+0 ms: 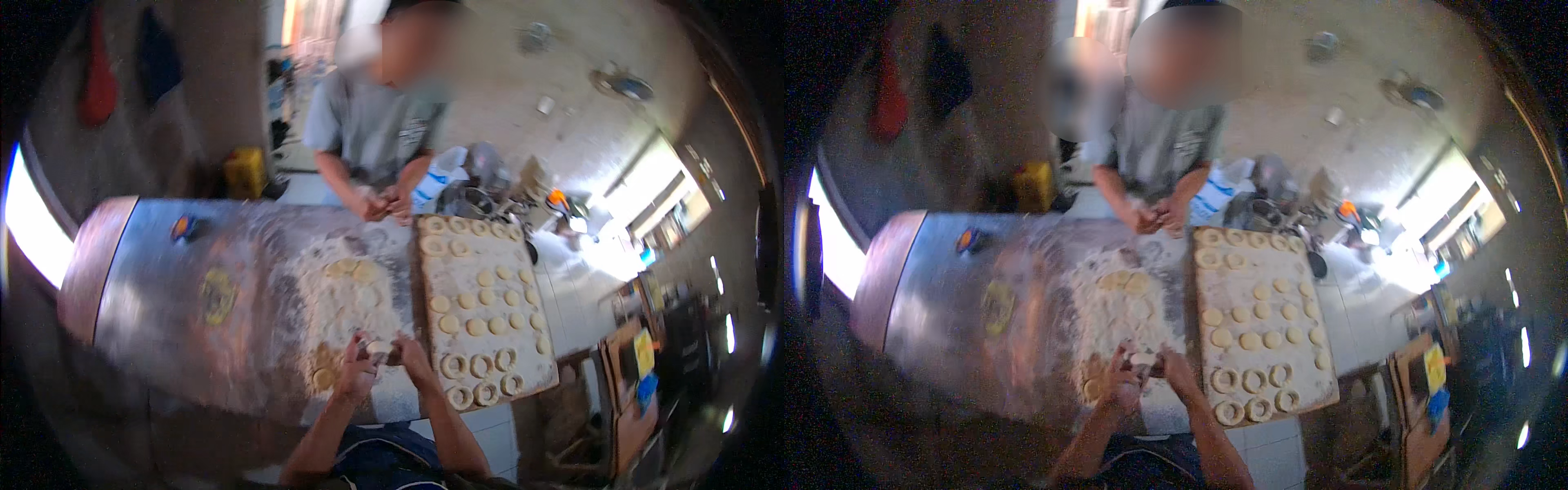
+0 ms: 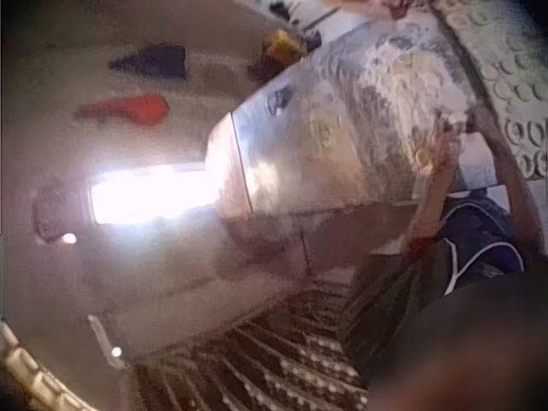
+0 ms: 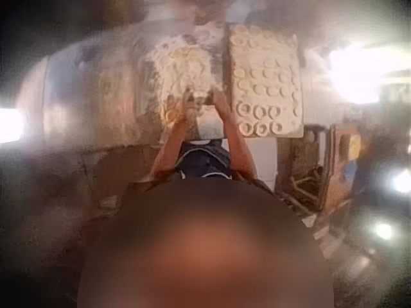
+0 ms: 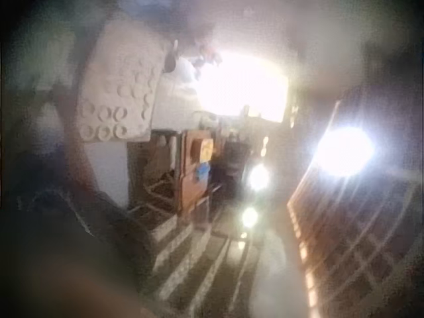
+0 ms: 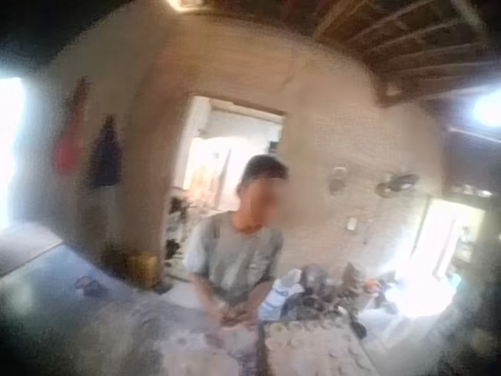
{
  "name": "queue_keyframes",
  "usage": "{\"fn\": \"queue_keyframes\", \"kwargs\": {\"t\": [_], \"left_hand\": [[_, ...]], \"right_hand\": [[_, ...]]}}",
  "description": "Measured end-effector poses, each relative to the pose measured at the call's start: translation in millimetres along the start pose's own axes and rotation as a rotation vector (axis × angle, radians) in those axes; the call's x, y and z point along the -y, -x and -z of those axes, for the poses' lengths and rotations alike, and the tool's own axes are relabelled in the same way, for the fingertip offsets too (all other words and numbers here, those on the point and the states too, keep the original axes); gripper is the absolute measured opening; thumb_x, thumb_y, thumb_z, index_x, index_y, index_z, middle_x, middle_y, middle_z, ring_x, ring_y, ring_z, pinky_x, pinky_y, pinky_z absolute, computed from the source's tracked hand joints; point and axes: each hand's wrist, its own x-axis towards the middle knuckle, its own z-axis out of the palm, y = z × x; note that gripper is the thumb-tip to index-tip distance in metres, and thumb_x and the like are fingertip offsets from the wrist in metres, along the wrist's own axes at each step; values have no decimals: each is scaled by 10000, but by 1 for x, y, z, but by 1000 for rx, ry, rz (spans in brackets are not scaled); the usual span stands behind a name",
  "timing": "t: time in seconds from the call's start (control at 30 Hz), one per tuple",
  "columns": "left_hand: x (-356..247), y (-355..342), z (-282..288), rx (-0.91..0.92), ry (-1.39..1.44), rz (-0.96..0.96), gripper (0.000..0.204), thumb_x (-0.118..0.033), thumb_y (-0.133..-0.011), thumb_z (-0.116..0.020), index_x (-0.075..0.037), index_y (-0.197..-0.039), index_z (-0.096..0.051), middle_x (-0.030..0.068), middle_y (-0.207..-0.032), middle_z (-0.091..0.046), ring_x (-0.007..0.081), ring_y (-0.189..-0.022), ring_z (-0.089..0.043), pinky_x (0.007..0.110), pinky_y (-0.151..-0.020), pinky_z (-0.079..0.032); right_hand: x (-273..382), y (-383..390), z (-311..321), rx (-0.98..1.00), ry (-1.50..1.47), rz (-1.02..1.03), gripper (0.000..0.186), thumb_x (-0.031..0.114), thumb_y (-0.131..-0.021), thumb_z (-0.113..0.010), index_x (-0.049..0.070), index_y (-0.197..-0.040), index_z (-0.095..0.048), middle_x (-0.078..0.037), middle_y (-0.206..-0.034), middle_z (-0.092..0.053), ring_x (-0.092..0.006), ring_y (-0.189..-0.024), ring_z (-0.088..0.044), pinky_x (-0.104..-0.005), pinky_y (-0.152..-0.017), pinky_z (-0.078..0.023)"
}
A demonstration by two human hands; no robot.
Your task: The person shapes small dough pieces into ring shapes by hand and places them on a wooden board. Another person works alongside, performing the same task. The shaped dough pieces are arranged in rows on the board.
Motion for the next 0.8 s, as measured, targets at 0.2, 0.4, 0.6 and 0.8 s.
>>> {"fn": "queue_keyframes", "kwargs": {"t": [0.2, 0.4, 0.6, 0.8], "left_hand": [[35, -26, -38, -237, -572, -58, 210, -279, -973, -458, -81, -1044, -458, 107, -895, -527, 238, -705, -592, 370, -584, -496], [98, -41, -70, -201, -253, -107, 252, -303, -1015, -434, -63, -940, -443, 80, -782, -460, 242, -656, -483, 383, -624, -418], [169, -45, -82, -163, -862, -123, 350, -378, -1025, -418, -98, -850, -533, 25, -788, -532, 171, -749, -530, 313, -664, -443], [188, -27, -110, -203, -831, 37, 409, -381, -1005, -411, -16, -1055, -587, 70, -904, -605, 189, -799, -573, 345, -737, -488]], "right_hand": [[-43, -9, 8, -161, -325, 264, 502, 391, -1035, -400, -30, -880, -625, -81, -685, -606, -240, -666, -614, -382, -598, -474], [7, 35, 67, -373, 7, 473, 470, 376, -1025, -448, -19, -919, -679, -168, -646, -616, -303, -594, -594, -422, -585, -440], [-23, 56, 124, -238, 148, 268, 323, 280, -954, -501, 23, -935, -696, -225, -756, -662, -424, -667, -606, -522, -698, -481], [-115, 57, 137, -358, 397, 585, 318, 280, -928, -524, -6, -894, -659, -209, -678, -616, -393, -631, -592, -501, -632, -449]]}}
